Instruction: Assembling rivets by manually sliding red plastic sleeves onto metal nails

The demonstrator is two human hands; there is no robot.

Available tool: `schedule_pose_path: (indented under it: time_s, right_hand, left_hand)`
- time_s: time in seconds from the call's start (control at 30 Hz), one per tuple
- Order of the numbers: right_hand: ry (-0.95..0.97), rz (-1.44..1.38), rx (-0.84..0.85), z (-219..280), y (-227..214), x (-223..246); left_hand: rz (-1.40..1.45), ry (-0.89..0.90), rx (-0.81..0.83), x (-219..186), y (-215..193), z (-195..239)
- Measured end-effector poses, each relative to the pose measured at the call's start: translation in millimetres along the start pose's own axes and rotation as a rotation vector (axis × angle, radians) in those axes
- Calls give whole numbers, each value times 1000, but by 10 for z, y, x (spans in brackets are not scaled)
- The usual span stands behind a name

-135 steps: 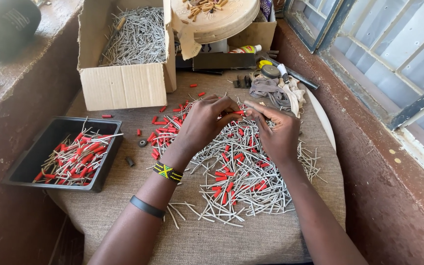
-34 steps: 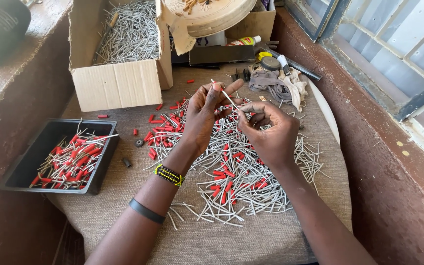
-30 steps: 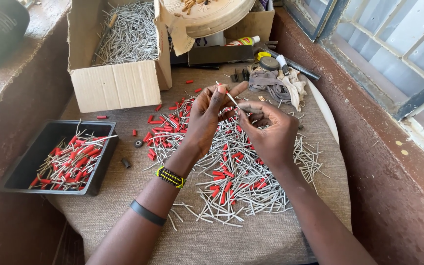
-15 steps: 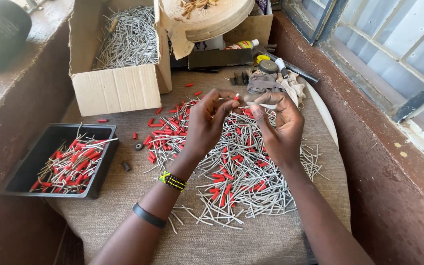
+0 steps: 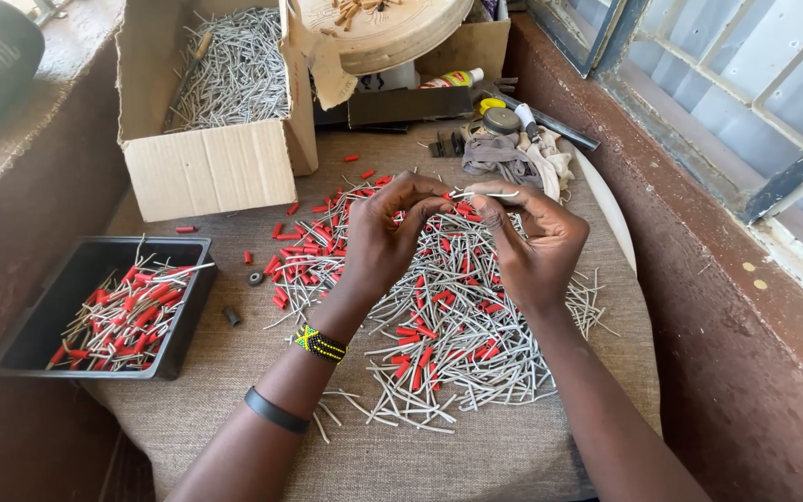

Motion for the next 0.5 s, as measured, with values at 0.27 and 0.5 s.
schedule_pose_path:
  time_s: [0.27,0.5]
  right_hand:
    - [-47,18,4,-26,21,63]
    - [-173,219,41,-42,31,224]
  left_hand:
    - [-25,-20,10,26,20,5]
    - [-65,48,27,-125,46,12]
Point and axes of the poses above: each hand's wrist, its own z-axis away from the middle knuckle, its own y-axis out of the palm, x = y × z, the point moved 10 cm from there along -z, towards the middle knuckle, and after that the axes turned 4 degrees about -z, right-handed, at the moved point
